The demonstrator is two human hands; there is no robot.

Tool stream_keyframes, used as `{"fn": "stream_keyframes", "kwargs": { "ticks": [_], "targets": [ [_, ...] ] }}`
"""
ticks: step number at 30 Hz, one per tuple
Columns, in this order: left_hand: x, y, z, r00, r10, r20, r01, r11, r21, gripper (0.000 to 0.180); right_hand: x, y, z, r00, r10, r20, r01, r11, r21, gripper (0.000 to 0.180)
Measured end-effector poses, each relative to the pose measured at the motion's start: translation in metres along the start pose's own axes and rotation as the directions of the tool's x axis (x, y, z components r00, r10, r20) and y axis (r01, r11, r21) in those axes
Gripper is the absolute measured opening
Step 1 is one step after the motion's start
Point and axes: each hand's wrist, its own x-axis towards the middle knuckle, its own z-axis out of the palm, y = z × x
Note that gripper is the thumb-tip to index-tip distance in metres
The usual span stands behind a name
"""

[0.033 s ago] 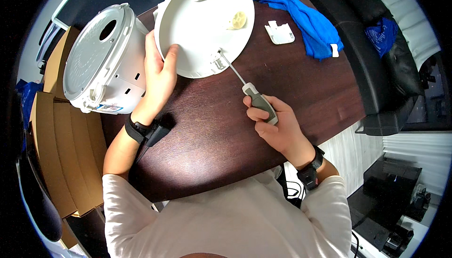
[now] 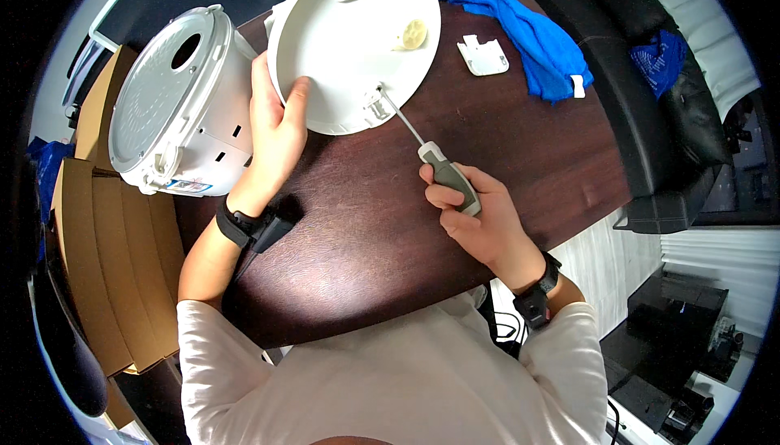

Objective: The person uses a screwdriver to remove screws from the underside of a white plastic appliance lid. They systematically loosen and remove multiple screws while holding the lid steady on a table.

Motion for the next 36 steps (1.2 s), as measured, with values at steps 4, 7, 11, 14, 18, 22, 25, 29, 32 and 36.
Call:
{"fn": "stream_keyframes", "kwargs": {
  "ticks": [4, 7, 11, 14, 18, 22, 25, 29, 32, 36],
  "targets": [
    [-0.006, 0.01, 0.004, 0.997, 0.062, 0.036, -0.065, 0.993, 0.1, 0.041, -0.008, -0.001, 0.011, 0.997, 0.007, 0.081, 0.003, 0.993, -0.117, 0.027],
    [-0.006, 0.013, 0.005, 0.997, 0.072, 0.04, -0.076, 0.993, 0.092, 0.04, -0.008, -0.012, 0.015, 0.999, -0.014, 0.05, 0.026, 0.966, -0.256, 0.028],
    [-0.007, 0.013, 0.005, 0.998, 0.057, 0.037, -0.06, 0.994, 0.09, 0.039, -0.008, -0.023, 0.016, 0.985, -0.169, -0.013, 0.122, 0.758, -0.641, 0.035],
    [-0.005, 0.015, 0.004, 0.997, 0.051, 0.056, -0.057, 0.993, 0.102, 0.038, -0.004, -0.031, 0.016, 0.974, -0.227, 0.003, 0.137, 0.578, -0.805, 0.036],
    [-0.002, 0.014, 0.001, 0.997, 0.05, 0.064, -0.057, 0.993, 0.103, 0.037, -0.001, -0.033, 0.008, 0.939, -0.34, 0.048, 0.134, 0.233, -0.963, 0.036],
    [-0.004, 0.014, 0.003, 0.999, 0.033, 0.03, -0.036, 0.994, 0.101, 0.039, 0.002, -0.031, 0.001, 0.963, -0.265, 0.047, 0.158, 0.416, -0.895, 0.036],
    [-0.001, 0.006, 0.0, 0.998, 0.064, 0.002, -0.064, 0.991, 0.114, 0.04, 0.006, -0.031, -0.002, 0.989, -0.149, 0.014, 0.112, 0.675, -0.729, 0.034],
    [0.0, 0.008, 0.0, 1.0, -0.009, -0.009, 0.01, 0.998, 0.068, 0.04, 0.009, -0.026, -0.013, 0.995, -0.094, 0.019, 0.084, 0.759, -0.646, 0.029],
    [0.0, 0.008, 0.0, 1.0, -0.01, -0.014, 0.011, 0.997, 0.074, 0.04, 0.01, -0.026, -0.009, 0.998, -0.042, 0.044, 0.061, 0.732, -0.678, 0.027],
    [0.0, 0.006, 0.0, 1.0, 0.006, -0.012, -0.005, 0.998, 0.066, 0.04, 0.011, -0.024, -0.011, 0.998, -0.062, 0.027, 0.064, 0.742, -0.667, 0.027]
  ]
}}
